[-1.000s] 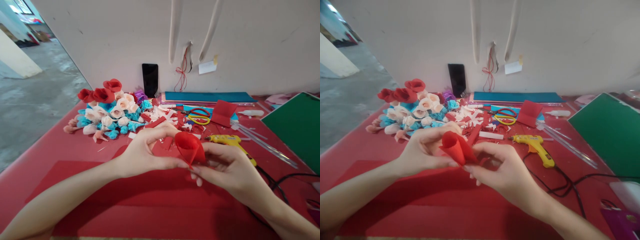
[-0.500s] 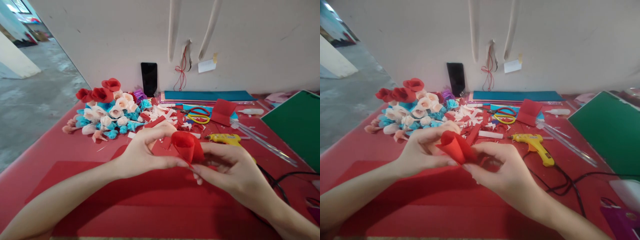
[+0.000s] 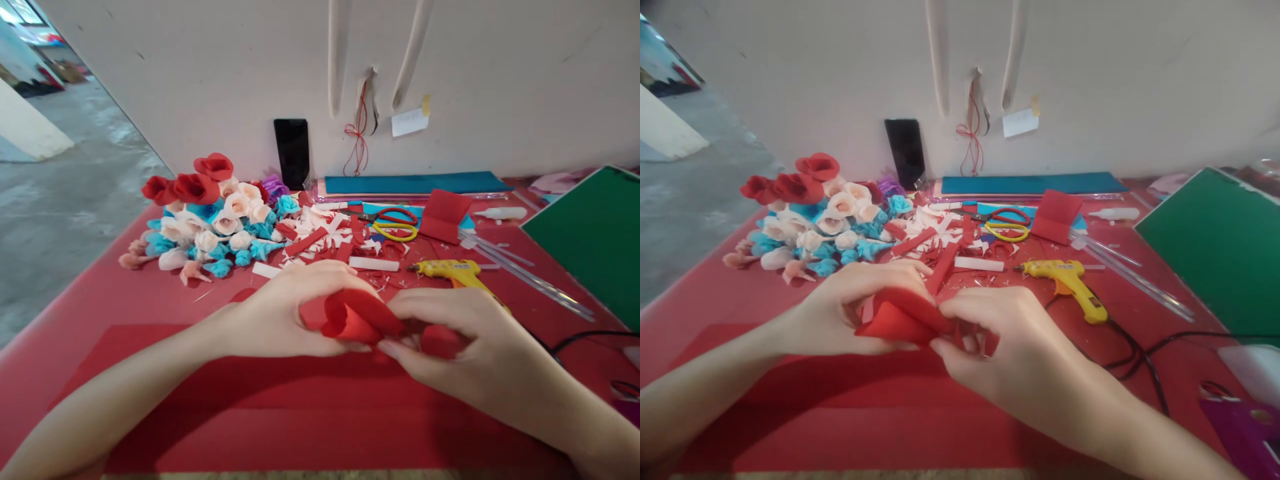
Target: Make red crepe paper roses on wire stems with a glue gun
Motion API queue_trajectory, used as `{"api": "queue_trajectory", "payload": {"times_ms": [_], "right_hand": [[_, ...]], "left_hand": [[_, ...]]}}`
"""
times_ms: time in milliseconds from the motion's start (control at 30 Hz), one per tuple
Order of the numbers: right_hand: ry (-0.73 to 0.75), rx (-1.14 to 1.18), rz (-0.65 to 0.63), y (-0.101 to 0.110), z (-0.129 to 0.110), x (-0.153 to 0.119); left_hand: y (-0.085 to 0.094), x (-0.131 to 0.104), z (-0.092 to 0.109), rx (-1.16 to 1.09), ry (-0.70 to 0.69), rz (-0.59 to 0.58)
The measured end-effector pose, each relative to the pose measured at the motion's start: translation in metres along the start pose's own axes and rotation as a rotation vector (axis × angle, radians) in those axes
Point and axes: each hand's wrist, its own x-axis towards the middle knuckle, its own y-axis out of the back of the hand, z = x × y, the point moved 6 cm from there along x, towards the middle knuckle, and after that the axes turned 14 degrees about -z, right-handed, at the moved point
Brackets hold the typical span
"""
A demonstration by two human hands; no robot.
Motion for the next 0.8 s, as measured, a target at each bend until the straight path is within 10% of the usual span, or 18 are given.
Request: {"api": "queue_trajectory", "payload": {"times_ms": [800], "right_hand": [[0.099,-0.063,0.077,0.005,-0.011,-0.015]], "left_hand": [[-0.006,-0.002,0.031,0.53,-0.261,0.053]]}}
